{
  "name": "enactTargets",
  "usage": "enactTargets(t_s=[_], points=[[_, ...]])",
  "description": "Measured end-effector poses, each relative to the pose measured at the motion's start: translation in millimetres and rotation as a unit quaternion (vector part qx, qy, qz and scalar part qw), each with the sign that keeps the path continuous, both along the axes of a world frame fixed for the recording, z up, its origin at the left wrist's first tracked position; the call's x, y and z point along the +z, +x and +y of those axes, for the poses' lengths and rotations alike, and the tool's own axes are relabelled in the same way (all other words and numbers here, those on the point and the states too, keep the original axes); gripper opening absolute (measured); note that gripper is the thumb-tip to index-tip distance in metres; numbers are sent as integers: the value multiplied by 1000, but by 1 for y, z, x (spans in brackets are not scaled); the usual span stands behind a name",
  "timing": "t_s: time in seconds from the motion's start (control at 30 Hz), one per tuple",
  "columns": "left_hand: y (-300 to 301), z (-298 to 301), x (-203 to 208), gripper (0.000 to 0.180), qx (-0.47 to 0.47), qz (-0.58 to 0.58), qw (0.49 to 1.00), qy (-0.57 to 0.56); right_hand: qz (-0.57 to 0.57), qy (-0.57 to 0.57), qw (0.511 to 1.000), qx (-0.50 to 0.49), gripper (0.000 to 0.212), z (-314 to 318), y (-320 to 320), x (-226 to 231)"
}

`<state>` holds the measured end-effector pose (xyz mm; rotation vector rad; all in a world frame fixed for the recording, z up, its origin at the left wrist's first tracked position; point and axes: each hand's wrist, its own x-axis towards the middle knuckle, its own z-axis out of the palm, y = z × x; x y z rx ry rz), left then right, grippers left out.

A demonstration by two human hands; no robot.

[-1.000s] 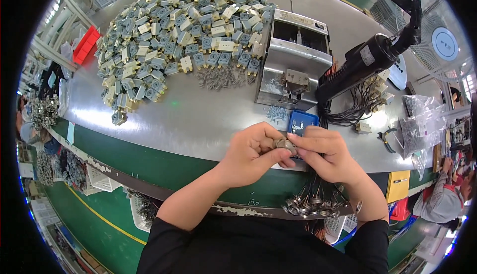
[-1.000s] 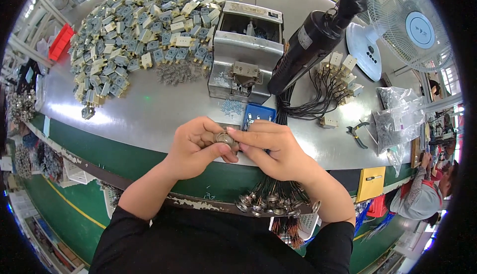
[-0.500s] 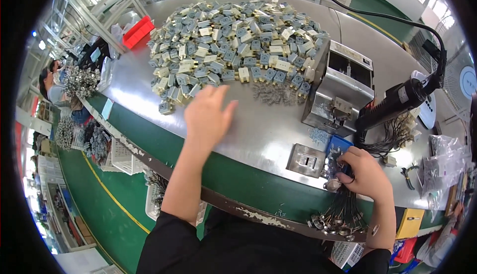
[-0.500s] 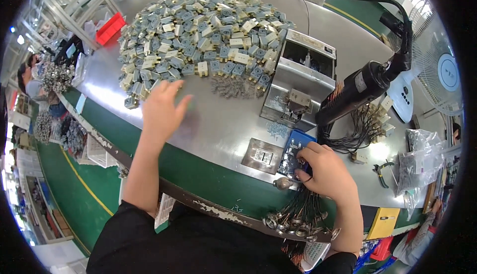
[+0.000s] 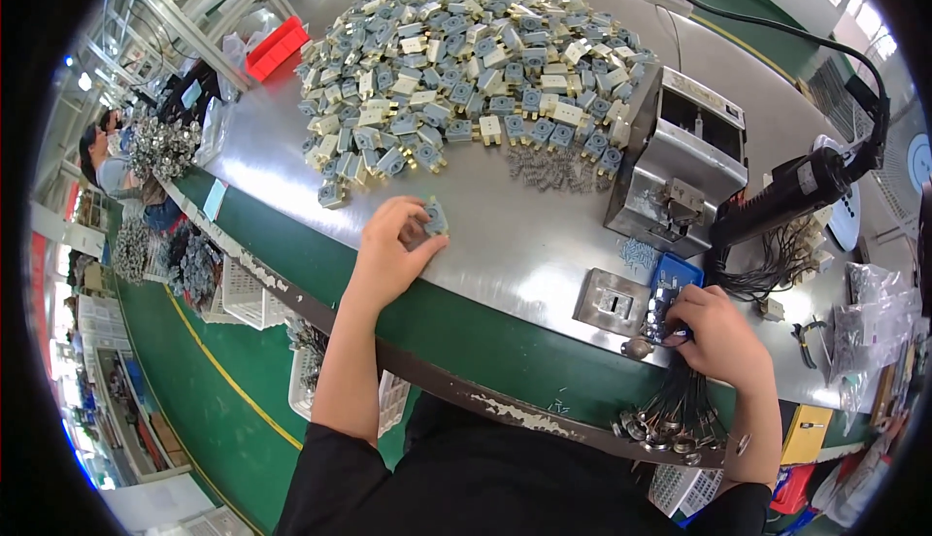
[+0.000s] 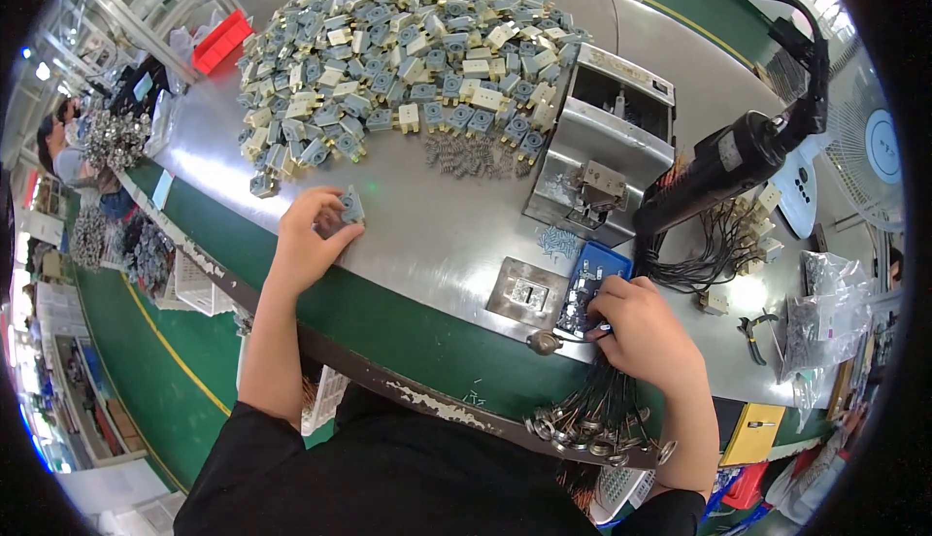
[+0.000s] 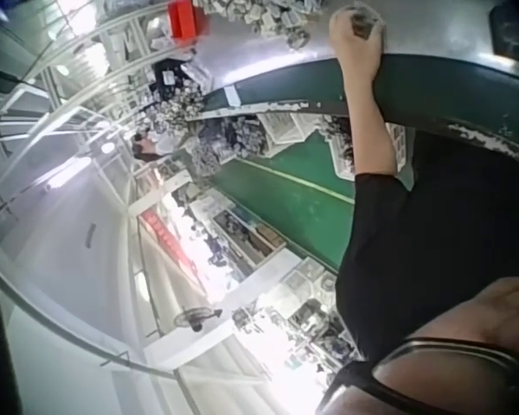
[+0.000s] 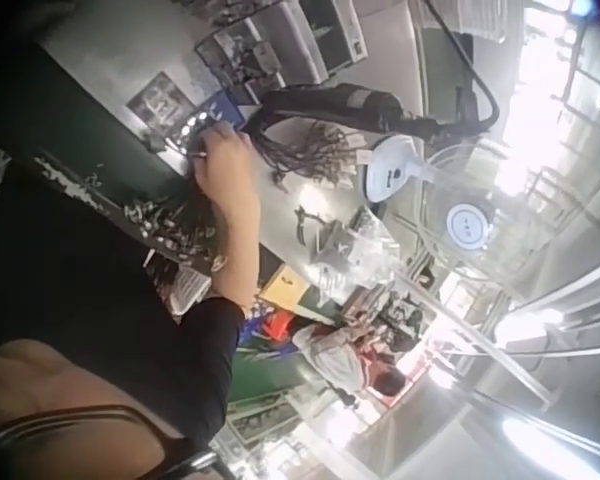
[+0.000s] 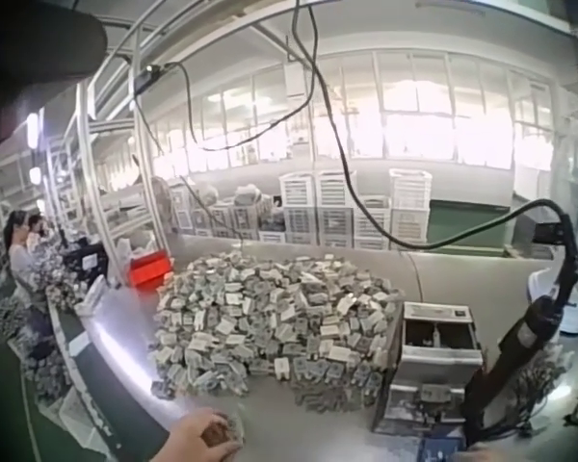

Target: Assemble small mechanical or electronic components on a production line using an electric screwdriver.

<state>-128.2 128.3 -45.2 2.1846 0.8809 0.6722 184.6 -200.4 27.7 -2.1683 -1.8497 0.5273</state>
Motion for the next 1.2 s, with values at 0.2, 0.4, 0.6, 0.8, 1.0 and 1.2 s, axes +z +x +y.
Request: enactTargets(t_s=[0.2, 0.4, 0.6, 0.8, 1.0, 1.2], points=[[12, -12, 28, 47, -38, 31, 998, 33, 17, -3, 999, 41, 18, -1, 5, -7], [-3, 10, 19, 45, -117, 11, 990, 82, 129, 127, 981, -65, 16, -6, 5, -7], [51, -53, 59, 47, -200, -151, 962, 109, 140, 223, 958, -116, 16, 0, 4, -2], [98, -77, 96, 44, -339, -262, 885, 181, 147, 268, 941, -148, 25, -8, 6, -1], [121, -101, 91, 26, -335, -292, 892, 82, 311, 272, 891, -187, 6, -22, 13, -7], [143, -115, 24, 23, -345, -233, 909, -2, 290, 266, 902, -177, 4, -24, 13, -4]])
